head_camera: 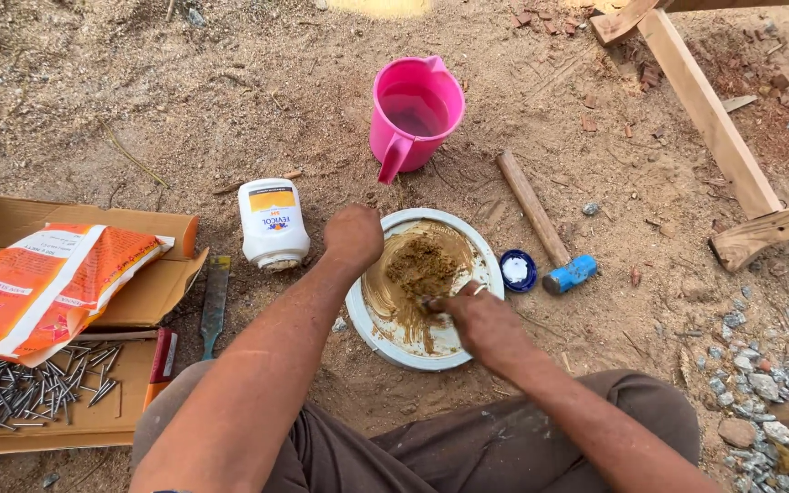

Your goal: Mixing wood dust and adhesive on a plate to create wood filler.

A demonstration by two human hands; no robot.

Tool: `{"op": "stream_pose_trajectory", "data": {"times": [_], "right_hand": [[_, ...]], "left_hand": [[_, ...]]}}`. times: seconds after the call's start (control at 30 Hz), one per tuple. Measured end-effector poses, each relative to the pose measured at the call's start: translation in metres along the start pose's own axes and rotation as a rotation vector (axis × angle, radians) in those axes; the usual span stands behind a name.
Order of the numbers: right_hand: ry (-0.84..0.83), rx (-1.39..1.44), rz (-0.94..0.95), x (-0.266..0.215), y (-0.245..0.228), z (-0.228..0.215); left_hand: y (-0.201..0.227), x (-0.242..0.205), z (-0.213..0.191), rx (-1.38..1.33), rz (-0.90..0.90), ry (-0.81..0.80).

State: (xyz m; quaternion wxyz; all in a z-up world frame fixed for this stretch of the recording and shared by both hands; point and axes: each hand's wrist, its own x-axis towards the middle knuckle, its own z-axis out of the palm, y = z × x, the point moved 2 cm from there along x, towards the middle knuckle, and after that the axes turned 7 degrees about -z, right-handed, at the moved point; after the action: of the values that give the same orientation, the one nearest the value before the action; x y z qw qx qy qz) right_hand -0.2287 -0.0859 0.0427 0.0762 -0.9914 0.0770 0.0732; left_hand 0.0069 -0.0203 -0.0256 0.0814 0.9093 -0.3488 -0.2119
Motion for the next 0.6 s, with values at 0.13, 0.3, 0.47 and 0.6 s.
{"op": "stream_pose_trajectory", "data": {"times": [0.13,0.3,0.47,0.6], "right_hand": [[-0.131,0.203,0.357,0.034,0.015,-0.071],[-0.111,0.183,0.343,0.042,0.016,-0.004],[-0.061,0.136,0.178,0.016,-0.001,-0.003],[0.022,0.194,0.199,0.057,0.021,-0.033]], "left_hand": [[0.001,0.0,0.0,0.03,0.011,-0.01],[0.0,0.001,0.001,0.001,0.008,-0.009],[0.004,-0.005,-0.008,0.003,-0.029,-0.066],[-0.001,-0.002,0.002,0.006,-0.018,-0.032]]}}
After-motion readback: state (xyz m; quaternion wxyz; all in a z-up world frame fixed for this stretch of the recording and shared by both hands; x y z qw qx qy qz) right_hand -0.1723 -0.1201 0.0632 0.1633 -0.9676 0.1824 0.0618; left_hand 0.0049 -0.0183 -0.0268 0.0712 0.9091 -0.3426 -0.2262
